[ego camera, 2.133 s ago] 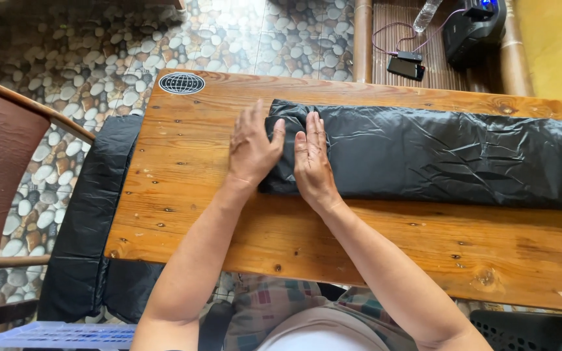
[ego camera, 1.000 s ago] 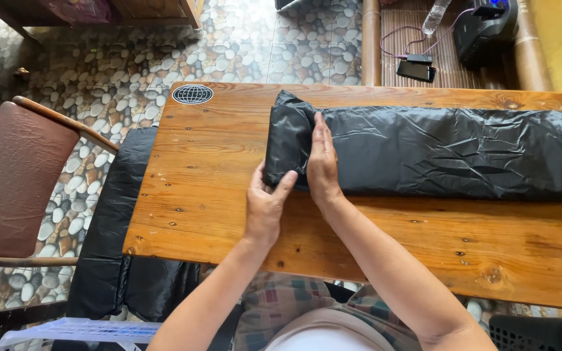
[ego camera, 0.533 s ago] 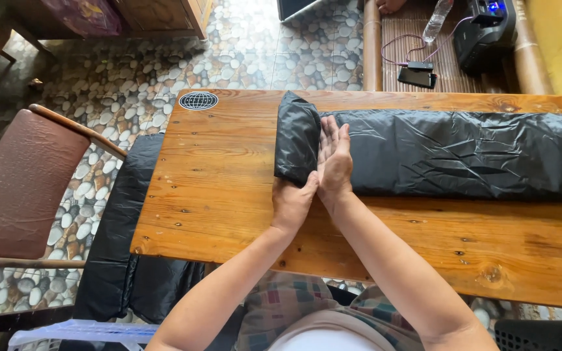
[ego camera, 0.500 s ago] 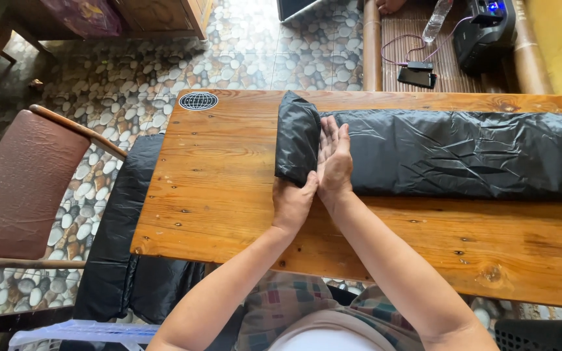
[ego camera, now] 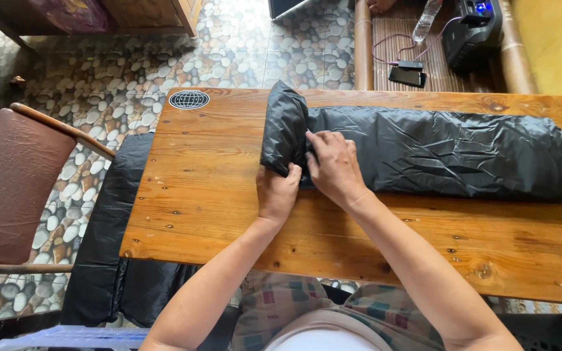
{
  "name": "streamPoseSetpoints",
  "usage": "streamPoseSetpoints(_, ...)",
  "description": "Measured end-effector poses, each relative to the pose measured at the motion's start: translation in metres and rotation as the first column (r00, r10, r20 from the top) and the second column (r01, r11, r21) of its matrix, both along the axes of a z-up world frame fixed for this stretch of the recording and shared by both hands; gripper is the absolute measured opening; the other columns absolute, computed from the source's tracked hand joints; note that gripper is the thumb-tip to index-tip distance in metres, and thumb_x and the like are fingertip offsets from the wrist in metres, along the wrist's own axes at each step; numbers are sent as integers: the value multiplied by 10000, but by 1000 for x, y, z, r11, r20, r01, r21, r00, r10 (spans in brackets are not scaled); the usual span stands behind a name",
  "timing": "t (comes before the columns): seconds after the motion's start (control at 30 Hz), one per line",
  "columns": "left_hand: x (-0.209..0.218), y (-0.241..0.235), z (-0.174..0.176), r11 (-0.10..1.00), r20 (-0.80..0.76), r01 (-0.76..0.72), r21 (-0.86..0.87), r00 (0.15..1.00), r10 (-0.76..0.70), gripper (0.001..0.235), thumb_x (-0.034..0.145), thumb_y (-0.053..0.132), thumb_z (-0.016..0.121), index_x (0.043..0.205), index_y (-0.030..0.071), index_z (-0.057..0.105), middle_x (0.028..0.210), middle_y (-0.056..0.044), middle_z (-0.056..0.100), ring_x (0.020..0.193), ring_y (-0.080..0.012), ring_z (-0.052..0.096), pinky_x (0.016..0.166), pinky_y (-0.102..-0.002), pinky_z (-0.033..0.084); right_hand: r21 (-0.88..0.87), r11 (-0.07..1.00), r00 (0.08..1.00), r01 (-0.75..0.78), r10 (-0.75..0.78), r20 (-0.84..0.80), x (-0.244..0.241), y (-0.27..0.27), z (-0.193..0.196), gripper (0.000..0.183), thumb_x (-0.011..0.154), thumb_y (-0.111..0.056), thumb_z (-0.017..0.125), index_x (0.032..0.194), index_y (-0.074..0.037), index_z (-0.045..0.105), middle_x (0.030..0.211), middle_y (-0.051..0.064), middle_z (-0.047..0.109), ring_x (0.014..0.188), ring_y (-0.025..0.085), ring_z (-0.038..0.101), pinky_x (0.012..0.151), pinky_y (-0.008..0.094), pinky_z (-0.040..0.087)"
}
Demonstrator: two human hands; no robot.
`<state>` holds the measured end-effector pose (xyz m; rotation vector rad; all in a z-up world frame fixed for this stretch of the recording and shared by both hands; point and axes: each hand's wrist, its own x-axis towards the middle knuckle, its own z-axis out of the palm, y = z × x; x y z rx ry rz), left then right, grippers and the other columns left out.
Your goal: The person folds a large black plastic sheet on a wooden table. They use a feather duster to smooth the sheet while folding it into a compact rectangular bundle.
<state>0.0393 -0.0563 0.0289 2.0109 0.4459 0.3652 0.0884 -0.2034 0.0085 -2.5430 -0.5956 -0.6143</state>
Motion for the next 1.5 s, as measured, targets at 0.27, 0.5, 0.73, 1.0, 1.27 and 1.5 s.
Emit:
streamPoseSetpoints(0.27,-20,-14,-1,963,224,54,264,968,-116,548,803,244,680,1313,69,579,1145,-155,610,1033,-411,677,830,-538,592,-56,998,998,-18,21,63,-23,11,18,321,877,-319,625,1153,-173,698,1181,4,596,1212,210,494,973,389,385)
streamPoseSetpoints(0.5,-22,-15,-9,913,352,146,381,890,-289,768,830,167,682,1554,73,445,1312,-220,543,1225,-456,584,1022,-543,492,88,990,985,-113,124,-123,-7,-7,15,253,782,-293,678,1006,-183,720,1146,1,582,1205,239,506,910,399,437)
streamPoseSetpoints(0.73,-20,-19,-18,787,268,147,599,890,-370,977,734,106,786,1597,28,332,1580,-226,407,1450,-394,449,1193,-466,380,573,811,834,117,233,-500,4,-38,48,305,1045,-296,553,1222,-89,690,1186,195,679,1058,344,700,863,429,599)
streamPoseSetpoints(1.0,-24,-25,-4,689,178,182,701,892,-416,863,814,162,697,1600,100,346,1575,-214,395,1444,-399,455,1142,-490,413,642,702,713,308,277,-644,-1,-41,68,785,824,-456,865,1417,-42,560,1140,138,686,1020,202,673,871,351,586)
streamPoseSetpoints(1.27,-17,-23,-26,664,33,352,660,869,-494,1001,785,94,709,1630,-17,185,1654,-329,210,1527,-454,283,1248,-501,260,785,537,745,309,376,-551,-12,-42,66,651,864,-160,766,1450,-30,514,1071,49,677,999,115,668,840,270,568)
streamPoseSetpoints(1.5,-18,-33,-30,459,-97,322,828,889,-448,865,853,31,552,1605,-93,142,1653,-361,160,1565,-448,179,1268,-445,225,271,924,775,271,-43,-631,-18,-50,86,709,921,-383,606,1570,-172,413,1264,131,688,1250,296,619,1058,480,474)
